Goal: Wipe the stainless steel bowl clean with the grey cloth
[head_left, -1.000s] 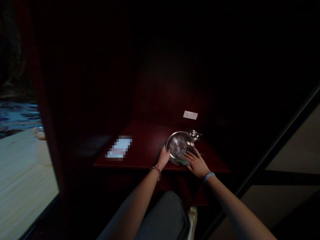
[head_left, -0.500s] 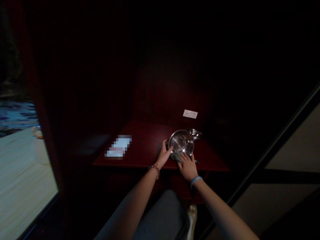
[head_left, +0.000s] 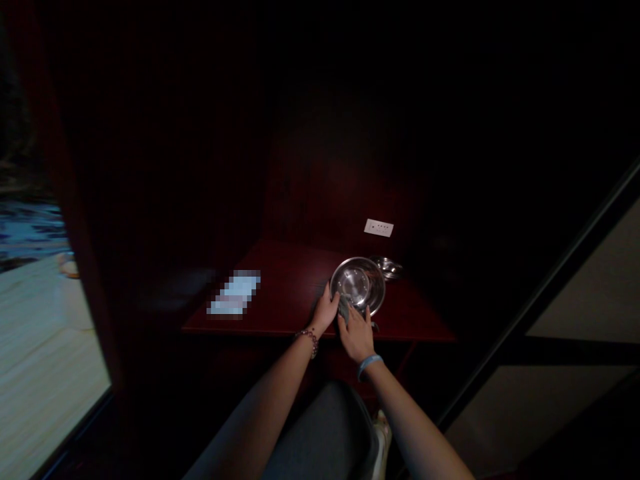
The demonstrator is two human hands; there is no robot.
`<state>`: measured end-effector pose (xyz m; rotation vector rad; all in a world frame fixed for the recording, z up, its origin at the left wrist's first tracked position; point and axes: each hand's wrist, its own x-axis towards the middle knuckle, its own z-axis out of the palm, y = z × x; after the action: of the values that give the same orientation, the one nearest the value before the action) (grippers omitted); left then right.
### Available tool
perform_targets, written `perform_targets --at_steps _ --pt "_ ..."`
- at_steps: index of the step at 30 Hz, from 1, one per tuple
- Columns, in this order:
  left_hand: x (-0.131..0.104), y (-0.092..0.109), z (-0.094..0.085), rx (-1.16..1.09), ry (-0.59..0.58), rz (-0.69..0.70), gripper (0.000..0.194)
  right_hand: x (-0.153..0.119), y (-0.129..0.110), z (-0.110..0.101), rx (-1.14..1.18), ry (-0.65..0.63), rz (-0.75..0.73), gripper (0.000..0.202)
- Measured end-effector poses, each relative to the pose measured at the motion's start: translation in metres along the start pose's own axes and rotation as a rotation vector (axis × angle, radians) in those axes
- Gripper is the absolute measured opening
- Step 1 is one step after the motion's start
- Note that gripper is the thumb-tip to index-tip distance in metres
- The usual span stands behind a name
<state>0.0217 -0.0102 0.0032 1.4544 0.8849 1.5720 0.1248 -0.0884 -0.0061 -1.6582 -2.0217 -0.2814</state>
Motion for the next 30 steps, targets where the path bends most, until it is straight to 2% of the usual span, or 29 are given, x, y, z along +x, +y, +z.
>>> perform_targets --at_steps 6,11,19,26,30 --pt "-0.002 0.001 0.0 0.041 0.043 0.029 0.036 -0.002 0.008 -0.013 0.018 -0.049 -0.062 0.046" --pt "-0.002 -0.002 -0.001 0.079 0.061 0.03 0.034 -0.003 0.026 -0.021 -0.042 -0.081 -0.134 0.045" --pt "0.0 -0.008 0.003 0.096 0.042 0.046 0.026 -0.004 0.062 -0.033 -0.336 0.024 -0.182 0.044" --pt "0.001 -0.006 0.002 0.087 0.05 0.037 0.023 0.028 0.087 -0.05 -0.475 0.031 -0.19 0.056" --pt "0.0 -0.005 0.001 0.118 0.052 0.025 0.02 0.046 0.091 -0.056 -0.487 -0.004 -0.208 0.062"
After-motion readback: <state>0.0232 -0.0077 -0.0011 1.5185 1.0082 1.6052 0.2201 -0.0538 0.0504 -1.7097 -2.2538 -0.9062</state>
